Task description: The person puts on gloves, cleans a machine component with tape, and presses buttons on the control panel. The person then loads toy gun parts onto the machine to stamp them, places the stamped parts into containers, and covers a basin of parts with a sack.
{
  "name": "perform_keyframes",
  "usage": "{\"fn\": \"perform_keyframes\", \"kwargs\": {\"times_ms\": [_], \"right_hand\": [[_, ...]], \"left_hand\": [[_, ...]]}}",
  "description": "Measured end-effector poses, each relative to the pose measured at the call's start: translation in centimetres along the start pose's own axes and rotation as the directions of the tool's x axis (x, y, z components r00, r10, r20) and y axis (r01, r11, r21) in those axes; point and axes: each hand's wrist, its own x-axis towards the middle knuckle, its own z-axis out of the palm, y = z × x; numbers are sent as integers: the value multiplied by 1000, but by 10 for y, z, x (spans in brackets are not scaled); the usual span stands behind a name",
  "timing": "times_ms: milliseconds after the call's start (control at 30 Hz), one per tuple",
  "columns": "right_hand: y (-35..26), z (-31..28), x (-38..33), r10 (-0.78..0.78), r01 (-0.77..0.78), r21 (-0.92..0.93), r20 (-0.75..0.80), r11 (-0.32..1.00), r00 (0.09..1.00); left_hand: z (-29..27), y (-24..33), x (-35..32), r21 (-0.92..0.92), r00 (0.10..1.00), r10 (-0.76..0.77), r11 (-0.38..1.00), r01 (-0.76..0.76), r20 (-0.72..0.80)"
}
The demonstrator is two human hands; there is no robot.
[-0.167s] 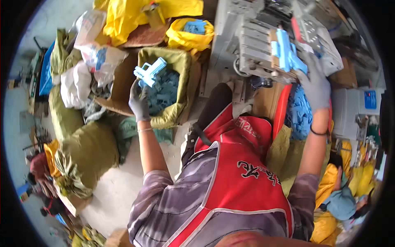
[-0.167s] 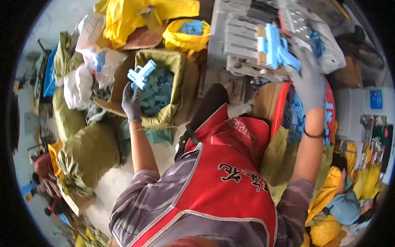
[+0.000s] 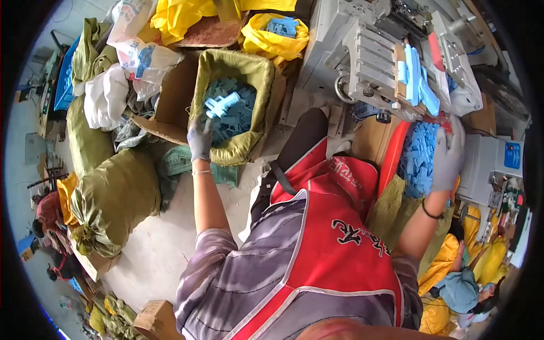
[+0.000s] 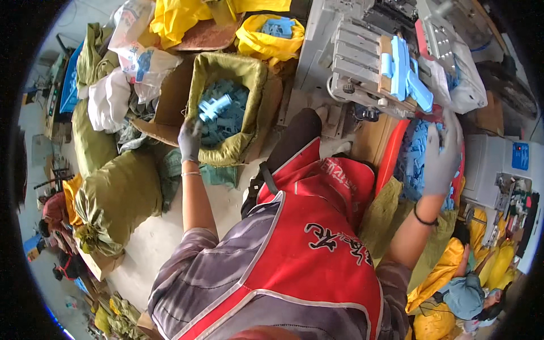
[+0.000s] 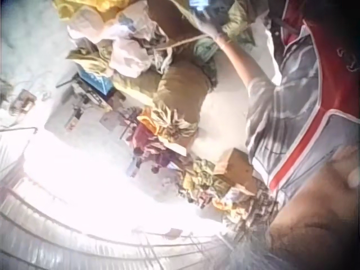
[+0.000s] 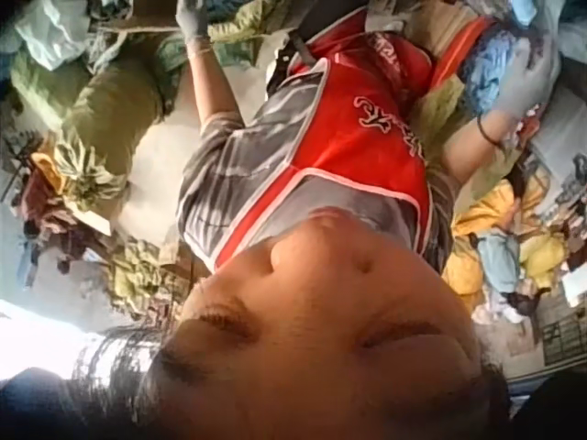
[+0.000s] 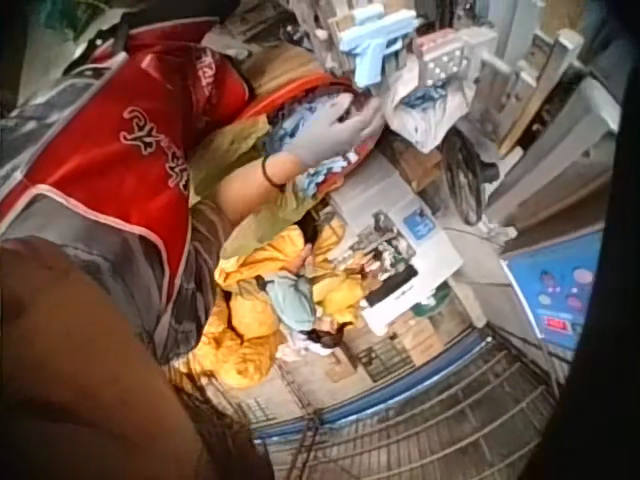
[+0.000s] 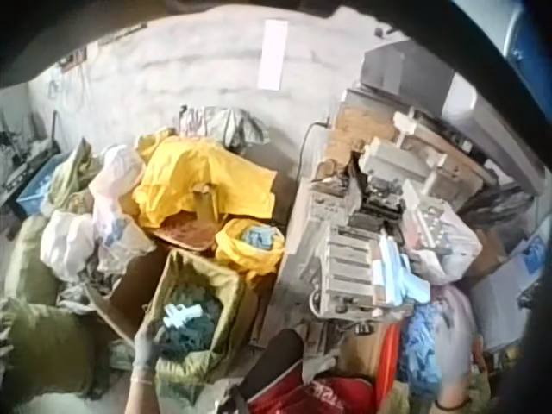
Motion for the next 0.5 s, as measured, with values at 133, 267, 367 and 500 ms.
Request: {"fn": "perform_keyframes", "kwargs": {"times_ms": [133, 267, 367, 500], "right_hand": [[20, 14, -90, 120, -117, -29, 209, 993, 971], [23, 53, -178, 83, -141, 82, 491, 987, 867], [29, 42, -216, 257, -309, 12, 521, 951, 814], [55, -15, -270, 565, -519, -249, 179, 818, 805]], "left_hand": [[35, -7, -17, -65, 941, -27, 997, 52, 338], [65, 22, -36, -159, 897, -37, 980, 119, 441], [88, 62, -36, -253, 848, 230, 960, -118, 478], [117, 127, -40, -350, 663, 504, 863, -363, 554]]}}
